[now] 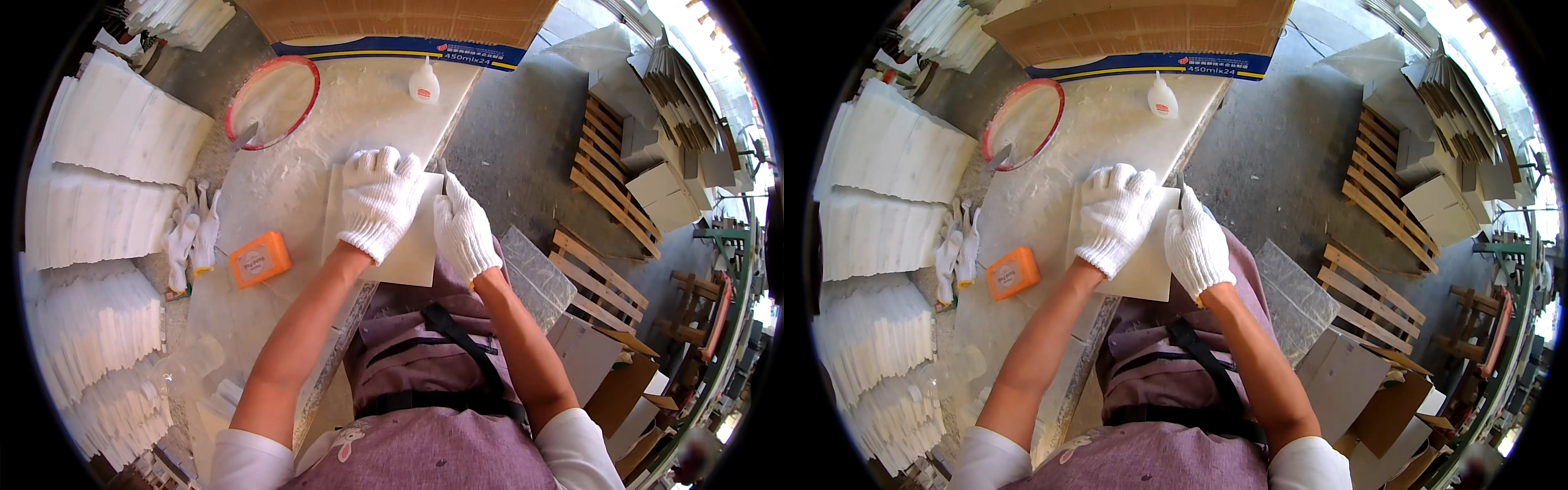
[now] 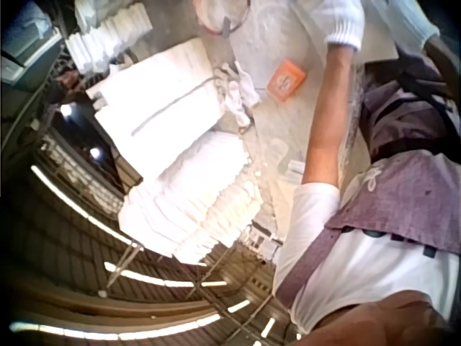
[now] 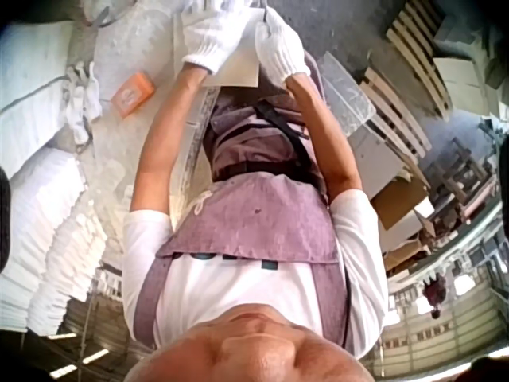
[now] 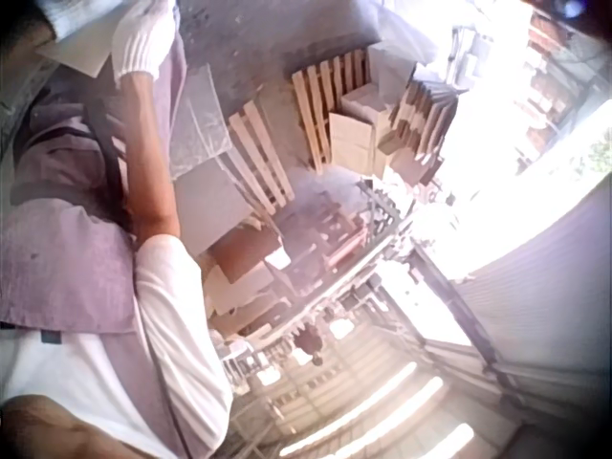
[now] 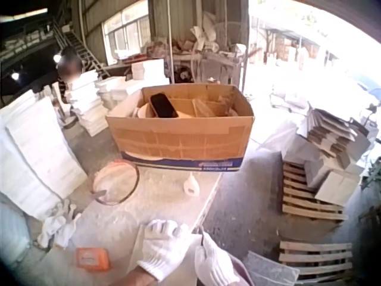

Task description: The person smooths the edges of a white foam block using an orange sanding block and a metal scraper. They repeatedly rub the edges and corners of the block to remove roughness, then use the scraper to clean off debris. The person handles the block one at a time, inspecting the edges before placing it aside.

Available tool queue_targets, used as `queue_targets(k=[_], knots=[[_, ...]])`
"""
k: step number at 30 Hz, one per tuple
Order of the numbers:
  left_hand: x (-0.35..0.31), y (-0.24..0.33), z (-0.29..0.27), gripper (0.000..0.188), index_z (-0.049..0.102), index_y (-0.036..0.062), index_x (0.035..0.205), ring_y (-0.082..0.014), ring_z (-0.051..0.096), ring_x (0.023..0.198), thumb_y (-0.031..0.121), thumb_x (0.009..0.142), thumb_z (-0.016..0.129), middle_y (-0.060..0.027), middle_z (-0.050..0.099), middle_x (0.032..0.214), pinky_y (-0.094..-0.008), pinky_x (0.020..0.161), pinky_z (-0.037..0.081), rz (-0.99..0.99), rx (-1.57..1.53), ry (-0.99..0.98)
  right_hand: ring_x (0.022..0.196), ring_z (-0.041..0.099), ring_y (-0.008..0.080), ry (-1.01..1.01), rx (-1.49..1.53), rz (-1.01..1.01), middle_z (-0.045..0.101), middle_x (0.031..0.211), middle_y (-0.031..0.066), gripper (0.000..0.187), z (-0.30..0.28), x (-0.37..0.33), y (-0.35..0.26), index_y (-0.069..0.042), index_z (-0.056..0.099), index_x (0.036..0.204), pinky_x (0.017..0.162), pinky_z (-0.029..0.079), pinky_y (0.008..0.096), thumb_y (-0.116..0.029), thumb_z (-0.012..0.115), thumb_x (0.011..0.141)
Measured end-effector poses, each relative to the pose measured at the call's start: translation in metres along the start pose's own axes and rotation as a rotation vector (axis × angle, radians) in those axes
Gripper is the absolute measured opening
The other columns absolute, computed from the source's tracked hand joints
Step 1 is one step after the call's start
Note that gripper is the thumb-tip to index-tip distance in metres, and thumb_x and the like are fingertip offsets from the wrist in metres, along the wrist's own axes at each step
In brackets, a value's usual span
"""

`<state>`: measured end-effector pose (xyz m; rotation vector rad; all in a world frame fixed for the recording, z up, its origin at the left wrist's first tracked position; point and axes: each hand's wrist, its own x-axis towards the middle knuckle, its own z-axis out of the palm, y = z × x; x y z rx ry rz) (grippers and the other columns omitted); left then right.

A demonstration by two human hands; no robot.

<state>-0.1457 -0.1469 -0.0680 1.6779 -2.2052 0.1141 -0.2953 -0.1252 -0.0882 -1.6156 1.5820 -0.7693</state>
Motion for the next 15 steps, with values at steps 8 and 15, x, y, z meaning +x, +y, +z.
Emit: queue_targets(k=[8,15], knots=[[0.0,0.0,0.003,0.014,0.06,0.0137,0.091,-0.0305,0.054,0.087,0.025,0.085,0.065,-0.0071,0.056,0.089,-0.0444,0.082,0.043,0.009,-0.031,0.1,0.061,0.063,0.0373,0.118,-0.066,-0.042,0.065,0.079,0.0231,0.053,0.003,-0.024,-0.006,-0.005,0.042,0.143,0.056,0.05,0.0439,-0.018,0.053,0.093],[0.0,0.001,0.002,0.016,0.062,0.0139,0.096,-0.031,0.054,0.09,0.024,0.085,0.066,-0.007,0.058,0.094,-0.0444,0.082,0.043,-0.001,-0.008,0.051,0.063,0.064,0.0354,0.124,-0.063,-0.079,0.066,0.083,0.0224,0.054,0.004,-0.027,-0.003,-0.005,0.04,0.145,0.057,0.051,0.042,-0.017,0.053,0.094]])
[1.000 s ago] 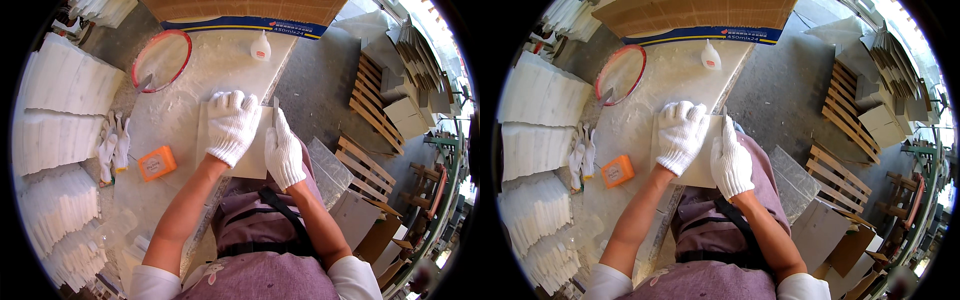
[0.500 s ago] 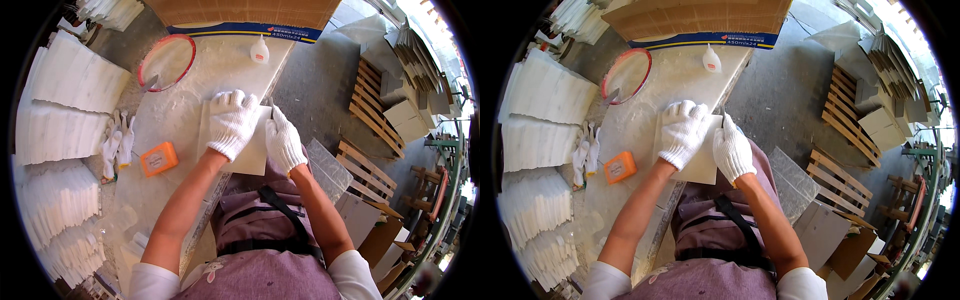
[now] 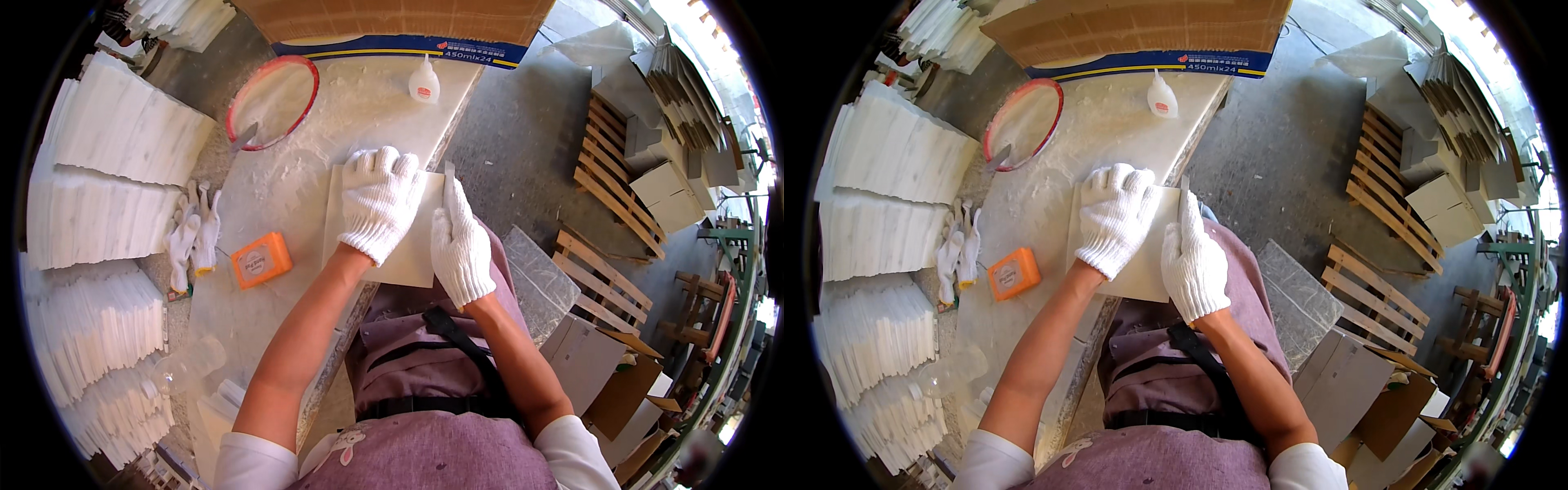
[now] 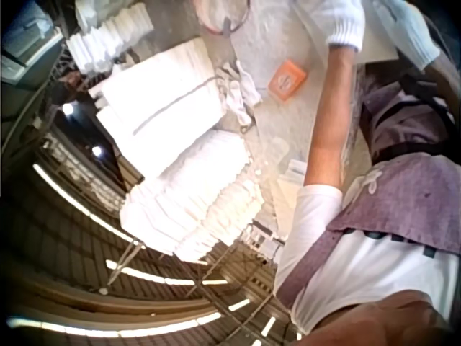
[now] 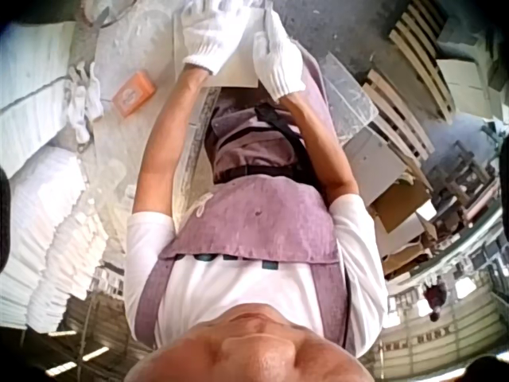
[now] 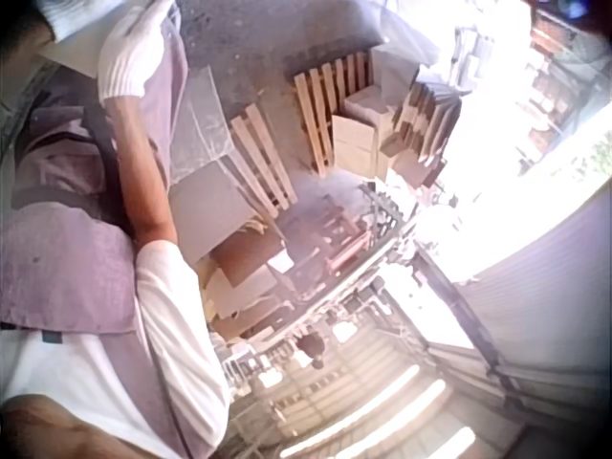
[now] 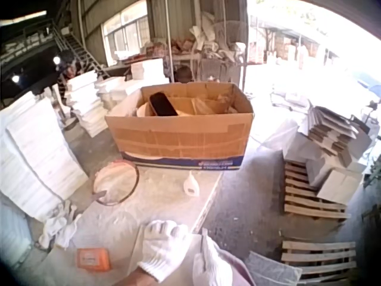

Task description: The person smooths the edges of a white foam block using an orange sanding block and a metal scraper. They repeatedly rub the edges and corners of the block to remove roughness, then use the scraper to clean off debris. The person handles the block one at a time, inspecting the edges before placing it aside.

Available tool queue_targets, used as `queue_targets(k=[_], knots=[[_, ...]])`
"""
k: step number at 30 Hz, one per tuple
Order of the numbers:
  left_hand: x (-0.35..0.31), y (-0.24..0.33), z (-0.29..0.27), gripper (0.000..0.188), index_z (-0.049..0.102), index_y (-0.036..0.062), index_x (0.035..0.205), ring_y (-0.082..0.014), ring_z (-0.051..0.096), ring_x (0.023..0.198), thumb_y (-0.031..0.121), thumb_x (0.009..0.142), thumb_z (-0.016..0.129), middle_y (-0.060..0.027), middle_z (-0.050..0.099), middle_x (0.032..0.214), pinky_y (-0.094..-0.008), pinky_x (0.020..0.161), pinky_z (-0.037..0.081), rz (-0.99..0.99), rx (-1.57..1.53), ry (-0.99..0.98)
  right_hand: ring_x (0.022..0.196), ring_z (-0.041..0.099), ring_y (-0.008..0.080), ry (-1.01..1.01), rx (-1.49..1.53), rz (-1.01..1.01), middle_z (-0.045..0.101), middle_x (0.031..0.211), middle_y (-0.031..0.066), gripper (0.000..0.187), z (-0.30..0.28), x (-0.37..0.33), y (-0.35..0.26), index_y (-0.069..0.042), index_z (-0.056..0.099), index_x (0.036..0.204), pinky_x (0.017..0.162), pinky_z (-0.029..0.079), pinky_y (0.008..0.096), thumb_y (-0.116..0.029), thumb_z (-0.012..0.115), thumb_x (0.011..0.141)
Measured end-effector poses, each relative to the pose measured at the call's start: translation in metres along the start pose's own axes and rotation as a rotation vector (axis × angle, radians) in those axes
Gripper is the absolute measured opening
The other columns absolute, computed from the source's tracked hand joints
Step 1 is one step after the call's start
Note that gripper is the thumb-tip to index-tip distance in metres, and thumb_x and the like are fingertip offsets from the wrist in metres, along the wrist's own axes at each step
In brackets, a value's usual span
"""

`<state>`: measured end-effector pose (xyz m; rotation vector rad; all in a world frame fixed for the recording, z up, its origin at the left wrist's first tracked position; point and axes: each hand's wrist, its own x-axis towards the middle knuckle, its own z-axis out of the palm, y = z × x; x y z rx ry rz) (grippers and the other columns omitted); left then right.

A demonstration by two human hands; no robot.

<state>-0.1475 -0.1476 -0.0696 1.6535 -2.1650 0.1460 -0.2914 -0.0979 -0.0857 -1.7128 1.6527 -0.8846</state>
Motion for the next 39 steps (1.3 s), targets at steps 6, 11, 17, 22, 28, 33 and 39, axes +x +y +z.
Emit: queue_targets(k=[6,11,17,22,28,33,39], knots=[[-0.001,0.0,-0.002,0.02,0.063,0.0127,0.1,-0.0304,0.054,0.093,0.023,0.084,0.067,-0.0073,0.057,0.096,-0.0438,0.084,0.043,0.005,-0.019,-0.022,0.07,0.066,0.0363,-0.04,0.092,0.0,0.066,0.088,0.0239,0.051,0.001,0.0,0.007,-0.004,0.041,0.144,0.062,0.052,0.0405,-0.015,0.052,0.095],[0.001,-0.001,-0.004,0.022,0.063,0.0121,0.103,-0.0305,0.054,0.096,0.024,0.084,0.067,-0.0074,0.057,0.098,-0.0441,0.086,0.042,0.006,-0.035,-0.065,0.077,0.068,0.0362,-0.173,0.124,0.117,0.066,0.097,0.0256,0.044,-0.006,0.015,0.01,-0.003,0.048,0.137,0.066,0.052,0.0369,-0.014,0.053,0.095],[0.002,-0.001,-0.005,0.022,0.063,0.0118,0.103,-0.0311,0.054,0.096,0.024,0.085,0.066,-0.0079,0.057,0.099,-0.0446,0.086,0.042,0.006,-0.055,-0.038,0.078,0.069,0.0338,0.015,0.204,0.043,0.067,0.099,0.0246,0.047,0.009,0.005,0.015,-0.005,0.047,0.14,0.07,0.053,0.0352,-0.01,0.051,0.094],[0.003,-0.002,-0.004,0.019,0.062,0.0114,0.099,-0.0305,0.055,0.093,0.023,0.085,0.066,-0.0079,0.057,0.094,-0.0445,0.085,0.042,0.018,-0.058,-0.007,0.12,0.058,0.0258,-0.055,0.305,0.213,0.06,0.129,0.0206,0.044,-0.005,0.003,-0.01,0.003,0.048,0.137,0.101,0.043,0.0313,-0.002,0.051,0.094],[0.005,0.0,-0.003,0.014,0.061,0.0111,0.091,-0.0282,0.055,0.088,0.024,0.085,0.064,-0.0067,0.055,0.088,-0.0436,0.085,0.043,0.028,-0.033,0.035,0.117,0.06,0.0254,-0.043,0.241,0.15,0.061,0.126,0.0211,0.043,-0.005,0.003,-0.007,0.005,0.048,0.137,0.098,0.044,0.0301,-0.001,0.052,0.094],[0.005,0.0,-0.003,0.015,0.061,0.011,0.092,-0.028,0.055,0.088,0.024,0.085,0.064,-0.0068,0.055,0.088,-0.0435,0.085,0.043,0.027,-0.03,0.034,0.116,0.061,0.0253,-0.056,0.249,0.151,0.062,0.124,0.0209,0.042,-0.007,0.004,-0.01,0.005,0.049,0.136,0.097,0.045,0.0299,-0.001,0.051,0.095],[0.006,0.001,-0.004,0.016,0.06,0.0109,0.093,-0.028,0.055,0.089,0.024,0.085,0.065,-0.0068,0.054,0.088,-0.0438,0.085,0.043,0.032,-0.02,0.008,0.076,0.067,0.0301,0.012,0.149,-0.027,0.066,0.104,0.0229,0.053,0.001,0.002,0.008,-0.005,0.04,0.145,0.069,0.052,0.0332,-0.007,0.053,0.094]])
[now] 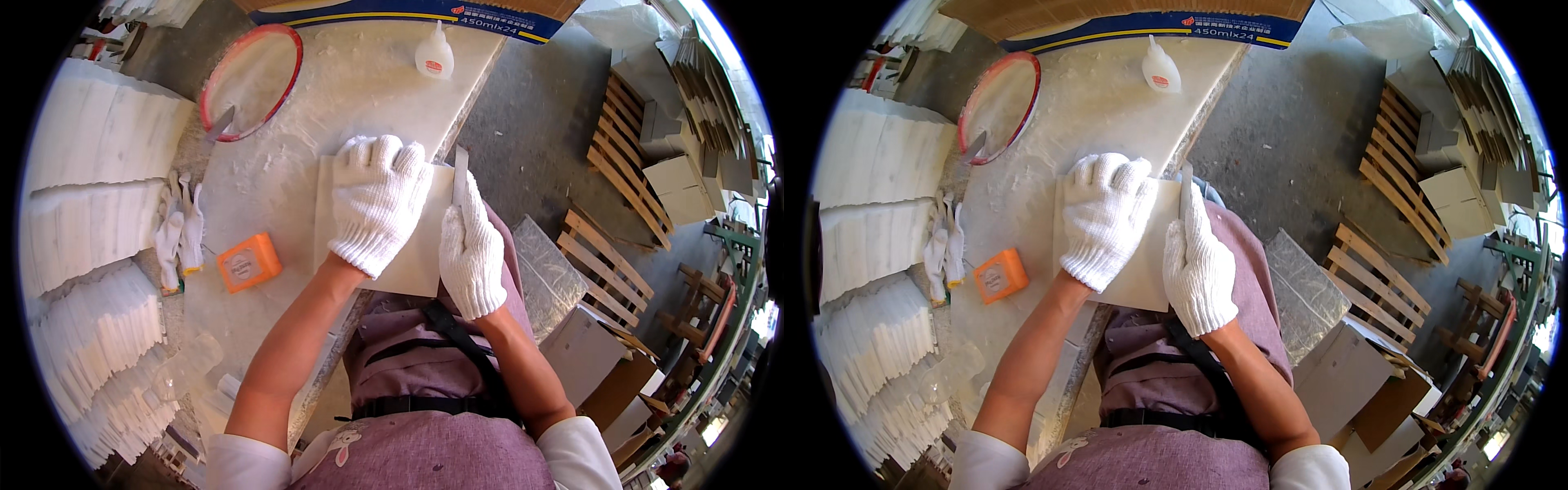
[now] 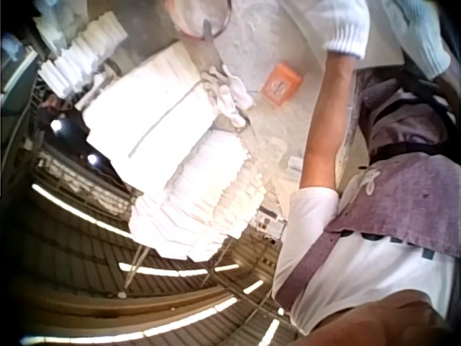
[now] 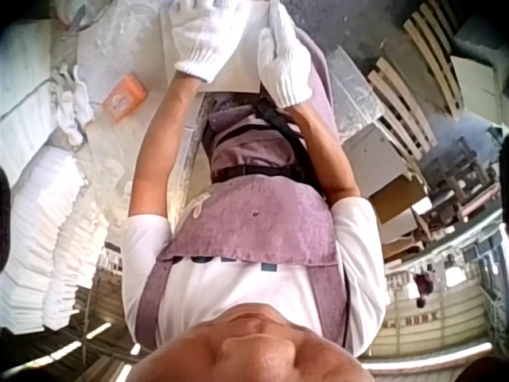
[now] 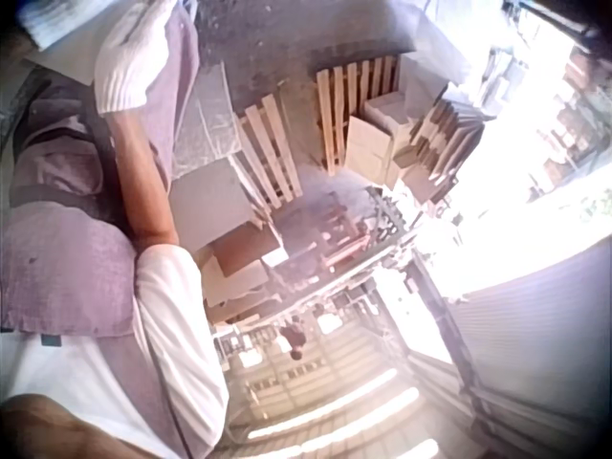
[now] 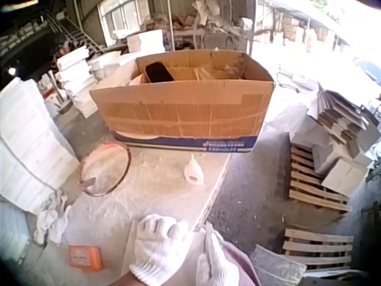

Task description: The person smooths the edges of a white foam block using an orange sanding block and a metal scraper. They repeatedly rub the edges and corners of the block to remove roughness, then use the scraper to clean off debris. The person handles the block one at a time, inspecting the edges before placing it aside.

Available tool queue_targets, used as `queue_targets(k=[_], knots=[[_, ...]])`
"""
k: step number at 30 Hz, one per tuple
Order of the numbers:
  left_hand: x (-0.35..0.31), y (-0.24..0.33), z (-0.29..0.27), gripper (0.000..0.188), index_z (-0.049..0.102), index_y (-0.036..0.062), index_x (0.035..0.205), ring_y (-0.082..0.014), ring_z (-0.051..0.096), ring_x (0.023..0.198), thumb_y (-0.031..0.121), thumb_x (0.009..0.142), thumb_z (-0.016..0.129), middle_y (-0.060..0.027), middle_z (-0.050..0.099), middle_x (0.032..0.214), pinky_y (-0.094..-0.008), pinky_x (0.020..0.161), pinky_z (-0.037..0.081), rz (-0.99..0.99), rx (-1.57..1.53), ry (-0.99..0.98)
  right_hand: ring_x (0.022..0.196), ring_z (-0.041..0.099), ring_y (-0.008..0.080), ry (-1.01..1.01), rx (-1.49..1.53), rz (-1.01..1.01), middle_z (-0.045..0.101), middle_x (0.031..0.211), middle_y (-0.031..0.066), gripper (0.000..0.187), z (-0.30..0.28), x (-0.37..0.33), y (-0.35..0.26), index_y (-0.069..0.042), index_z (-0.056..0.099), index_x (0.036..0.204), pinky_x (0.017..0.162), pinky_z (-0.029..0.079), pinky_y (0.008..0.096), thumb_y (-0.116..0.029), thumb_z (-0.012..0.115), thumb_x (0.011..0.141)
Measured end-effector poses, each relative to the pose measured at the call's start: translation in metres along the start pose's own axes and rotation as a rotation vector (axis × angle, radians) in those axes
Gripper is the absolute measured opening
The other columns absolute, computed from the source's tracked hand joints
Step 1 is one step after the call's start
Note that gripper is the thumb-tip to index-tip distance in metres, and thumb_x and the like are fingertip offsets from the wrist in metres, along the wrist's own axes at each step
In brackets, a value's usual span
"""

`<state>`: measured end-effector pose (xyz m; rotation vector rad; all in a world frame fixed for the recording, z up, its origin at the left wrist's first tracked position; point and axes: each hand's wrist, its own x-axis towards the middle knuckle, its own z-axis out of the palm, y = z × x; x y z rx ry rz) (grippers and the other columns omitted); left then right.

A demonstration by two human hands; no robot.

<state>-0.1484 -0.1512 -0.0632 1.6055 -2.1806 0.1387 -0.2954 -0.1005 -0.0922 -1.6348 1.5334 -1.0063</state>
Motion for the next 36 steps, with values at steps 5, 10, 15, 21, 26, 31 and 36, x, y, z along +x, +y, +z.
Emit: queue_targets(k=[5,10,15,21,26,31,36], knots=[[-0.002,-0.001,-0.001,0.024,0.063,0.0114,0.104,-0.0316,0.055,0.095,0.022,0.083,0.069,-0.0078,0.057,0.098,-0.0456,0.085,0.043,-0.017,-0.011,-0.055,0.066,0.068,0.0316,-0.043,-0.056,0.079,0.068,0.09,0.0225,0.053,-0.004,0.002,-0.012,-0.006,0.041,0.145,0.061,0.053,0.0356,-0.009,0.053,0.094],[-0.001,0.0,-0.003,0.024,0.063,0.0109,0.104,-0.0316,0.055,0.095,0.022,0.083,0.069,-0.0079,0.057,0.098,-0.046,0.085,0.043,-0.011,-0.003,-0.067,0.064,0.067,0.031,-0.061,-0.044,0.163,0.068,0.083,0.021,0.052,-0.003,0.001,-0.013,-0.006,0.042,0.145,0.06,0.053,0.0356,-0.01,0.054,0.095],[0.0,-0.001,0.001,0.019,0.06,0.0102,0.096,-0.0283,0.055,0.09,0.023,0.083,0.066,-0.0073,0.054,0.088,-0.0442,0.087,0.043,0.011,-0.006,0.009,0.077,0.069,0.0282,-0.037,0.008,0.131,0.068,0.099,0.022,0.054,-0.002,0.001,-0.012,-0.008,0.041,0.147,0.07,0.053,0.0329,-0.008,0.053,0.094],[-0.001,-0.002,-0.003,0.024,0.063,0.0108,0.103,-0.0314,0.055,0.093,0.022,0.084,0.068,-0.0082,0.058,0.098,-0.0454,0.083,0.043,-0.014,-0.014,-0.058,0.097,0.069,0.0282,-0.043,0.031,0.127,0.067,0.112,0.0221,0.055,0.0,0.0,-0.006,-0.008,0.04,0.147,0.083,0.052,0.0316,-0.006,0.053,0.094],[-0.001,-0.002,0.001,0.02,0.061,0.0106,0.099,-0.0295,0.055,0.091,0.024,0.084,0.066,-0.0076,0.056,0.092,-0.0448,0.085,0.043,0.002,0.0,-0.016,0.094,0.069,0.0284,0.011,0.031,0.055,0.067,0.112,0.0224,0.054,0.003,-0.002,0.001,-0.008,0.04,0.147,0.081,0.052,0.0318,-0.006,0.053,0.094],[0.0,-0.001,0.001,0.018,0.061,0.011,0.096,-0.0286,0.055,0.091,0.024,0.085,0.065,-0.007,0.055,0.091,-0.0446,0.087,0.043,0.002,0.003,-0.008,0.08,0.07,0.0273,-0.033,0.02,0.119,0.068,0.105,0.0219,0.053,-0.002,0.001,-0.009,-0.007,0.042,0.146,0.072,0.053,0.0319,-0.007,0.053,0.094],[-0.002,-0.001,0.001,0.017,0.06,0.0115,0.095,-0.0283,0.055,0.091,0.024,0.085,0.064,-0.007,0.055,0.092,-0.0448,0.087,0.042,-0.001,0.021,-0.023,0.07,0.069,0.028,-0.051,-0.003,0.131,0.068,0.093,0.0218,0.051,-0.004,0.002,-0.01,-0.006,0.044,0.144,0.064,0.053,0.0332,-0.009,0.054,0.094]])
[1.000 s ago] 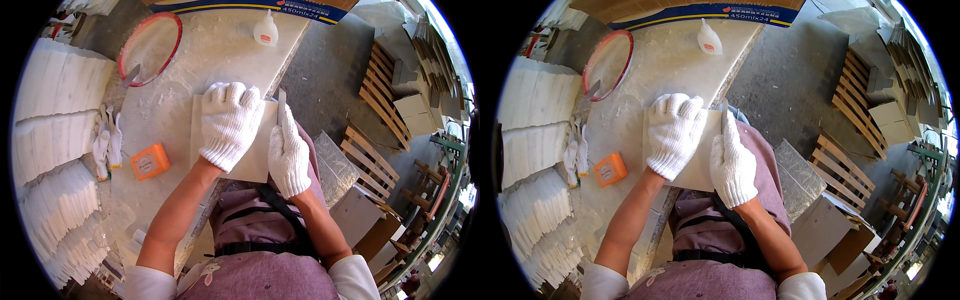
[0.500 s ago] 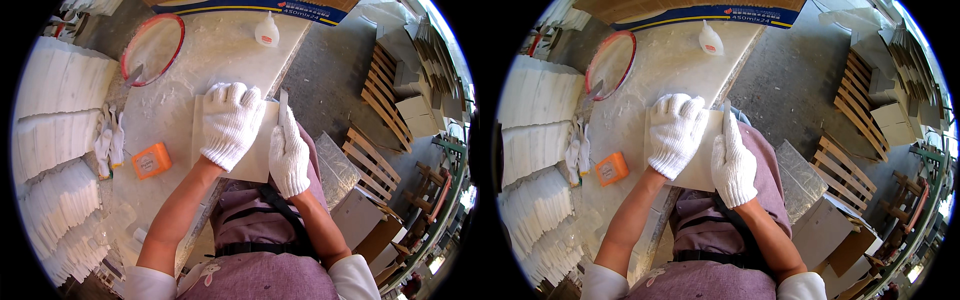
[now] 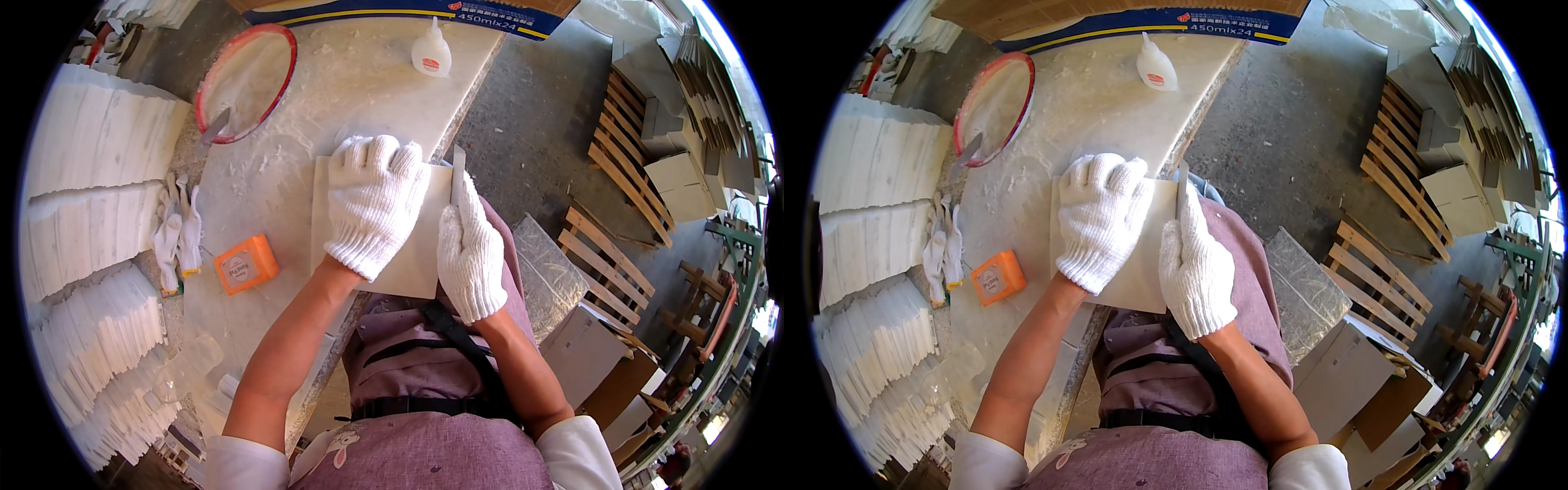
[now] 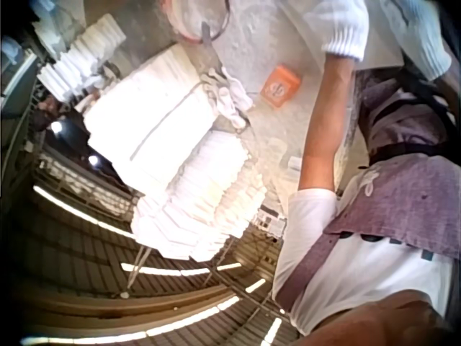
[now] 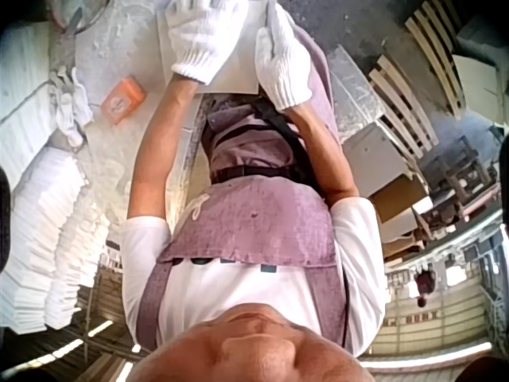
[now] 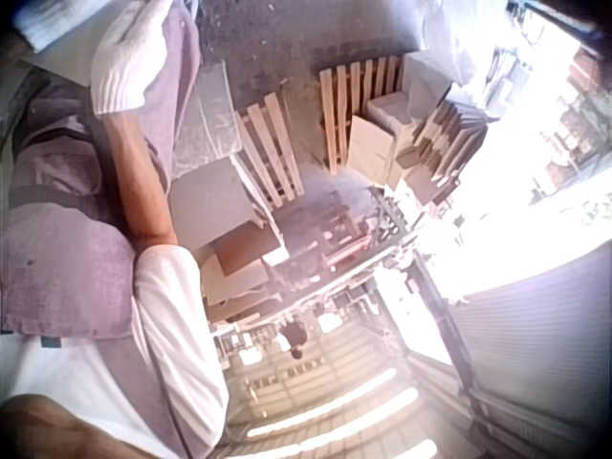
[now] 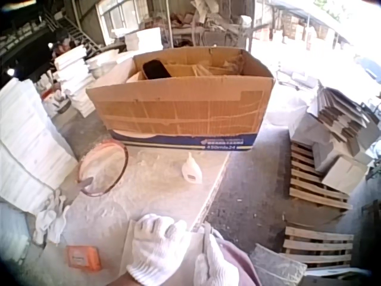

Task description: The person smooths the edges of a white foam block using an orange sanding block and a metal scraper. They repeatedly rub the edges and corners of the block to remove roughness, then use the scraper to clean off debris. The person handles the block one at a time, inspecting the edges before placing it aside.

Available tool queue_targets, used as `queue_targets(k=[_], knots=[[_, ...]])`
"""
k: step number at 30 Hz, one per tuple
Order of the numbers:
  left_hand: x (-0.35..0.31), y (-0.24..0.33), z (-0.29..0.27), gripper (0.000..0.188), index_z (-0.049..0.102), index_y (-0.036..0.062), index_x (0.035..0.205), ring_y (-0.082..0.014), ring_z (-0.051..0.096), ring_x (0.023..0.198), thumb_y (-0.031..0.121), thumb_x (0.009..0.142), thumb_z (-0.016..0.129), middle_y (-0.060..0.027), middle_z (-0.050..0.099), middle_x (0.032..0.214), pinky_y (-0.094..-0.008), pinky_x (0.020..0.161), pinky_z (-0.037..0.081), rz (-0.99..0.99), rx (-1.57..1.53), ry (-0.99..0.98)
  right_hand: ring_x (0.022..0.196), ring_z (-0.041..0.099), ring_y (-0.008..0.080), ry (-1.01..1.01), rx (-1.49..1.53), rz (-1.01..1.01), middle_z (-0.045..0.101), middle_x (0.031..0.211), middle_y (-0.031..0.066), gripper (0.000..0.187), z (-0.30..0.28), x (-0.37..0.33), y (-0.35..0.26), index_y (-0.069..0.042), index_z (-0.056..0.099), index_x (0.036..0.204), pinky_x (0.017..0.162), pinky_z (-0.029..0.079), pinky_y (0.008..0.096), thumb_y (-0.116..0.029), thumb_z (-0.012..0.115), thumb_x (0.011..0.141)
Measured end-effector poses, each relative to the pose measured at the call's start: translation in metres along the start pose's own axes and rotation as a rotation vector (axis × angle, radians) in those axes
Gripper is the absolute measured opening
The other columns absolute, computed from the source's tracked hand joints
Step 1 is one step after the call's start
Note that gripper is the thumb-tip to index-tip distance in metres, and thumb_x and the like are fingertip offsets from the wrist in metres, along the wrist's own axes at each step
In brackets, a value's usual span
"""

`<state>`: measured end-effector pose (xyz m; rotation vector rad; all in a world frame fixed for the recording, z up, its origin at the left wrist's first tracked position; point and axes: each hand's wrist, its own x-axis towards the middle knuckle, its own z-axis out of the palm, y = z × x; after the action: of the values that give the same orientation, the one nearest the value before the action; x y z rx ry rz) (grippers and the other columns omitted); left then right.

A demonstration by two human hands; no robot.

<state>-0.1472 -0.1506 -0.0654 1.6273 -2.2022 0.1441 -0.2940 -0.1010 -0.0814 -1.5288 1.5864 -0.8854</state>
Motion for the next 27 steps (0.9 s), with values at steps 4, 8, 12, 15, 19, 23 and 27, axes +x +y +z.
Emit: queue_targets(k=[4,8,12,15,19,23,27], knots=[[0.0,0.001,0.0,0.019,0.061,0.0116,0.098,-0.0293,0.055,0.091,0.024,0.084,0.066,-0.0073,0.055,0.094,-0.0449,0.086,0.042,-0.007,-0.002,-0.014,0.066,0.068,0.0303,0.014,0.0,-0.041,0.068,0.086,0.0218,0.048,0.002,0.001,0.003,-0.004,0.047,0.14,0.061,0.053,0.0348,-0.01,0.055,0.093],[0.0,0.0,-0.003,0.023,0.062,0.0115,0.104,-0.0313,0.055,0.093,0.022,0.084,0.068,-0.008,0.057,0.098,-0.0454,0.083,0.043,0.004,-0.027,-0.05,0.068,0.067,0.0334,-0.025,-0.05,0.003,0.067,0.086,0.0237,0.043,0.001,0.005,0.006,-0.003,0.051,0.136,0.06,0.053,0.0382,-0.013,0.055,0.094],[0.0,0.001,-0.004,0.022,0.062,0.0109,0.103,-0.0319,0.055,0.094,0.022,0.084,0.068,-0.0088,0.057,0.098,-0.0455,0.083,0.043,0.012,-0.034,-0.046,0.068,0.067,0.0352,-0.025,-0.067,-0.022,0.067,0.084,0.0248,0.041,0.004,0.008,0.011,-0.003,0.053,0.134,0.06,0.052,0.0407,-0.016,0.054,0.095],[-0.001,0.0,-0.004,0.022,0.062,0.0109,0.103,-0.0321,0.055,0.094,0.023,0.085,0.067,-0.009,0.058,0.098,-0.0455,0.082,0.043,0.002,-0.057,-0.037,0.067,0.067,0.0354,-0.056,-0.003,0.067,0.067,0.082,0.0245,0.042,0.001,0.007,0.004,-0.004,0.052,0.135,0.06,0.052,0.0402,-0.015,0.054,0.094],[0.0,0.0,-0.002,0.022,0.062,0.0108,0.103,-0.032,0.055,0.094,0.023,0.085,0.067,-0.009,0.058,0.098,-0.0454,0.083,0.043,-0.009,-0.055,-0.021,0.066,0.067,0.0343,0.036,-0.002,0.037,0.067,0.082,0.0247,0.047,0.005,-0.004,0.003,-0.006,0.047,0.14,0.06,0.052,0.0385,-0.015,0.054,0.094],[-0.001,0.0,0.0,0.022,0.062,0.0107,0.103,-0.0318,0.055,0.094,0.023,0.085,0.067,-0.0088,0.058,0.098,-0.0451,0.084,0.043,-0.021,-0.048,-0.019,0.065,0.067,0.0332,0.04,-0.004,-0.016,0.067,0.083,0.0245,0.051,0.004,-0.006,0.002,-0.007,0.043,0.144,0.06,0.052,0.0371,-0.014,0.054,0.095],[0.0,0.001,-0.002,0.022,0.062,0.0107,0.103,-0.0319,0.055,0.095,0.022,0.086,0.066,-0.009,0.058,0.098,-0.0451,0.084,0.043,-0.013,-0.034,-0.034,0.065,0.067,0.0328,0.012,0.015,-0.003,0.067,0.084,0.0241,0.052,0.001,-0.006,-0.001,-0.007,0.043,0.144,0.061,0.053,0.0364,-0.013,0.054,0.095]])
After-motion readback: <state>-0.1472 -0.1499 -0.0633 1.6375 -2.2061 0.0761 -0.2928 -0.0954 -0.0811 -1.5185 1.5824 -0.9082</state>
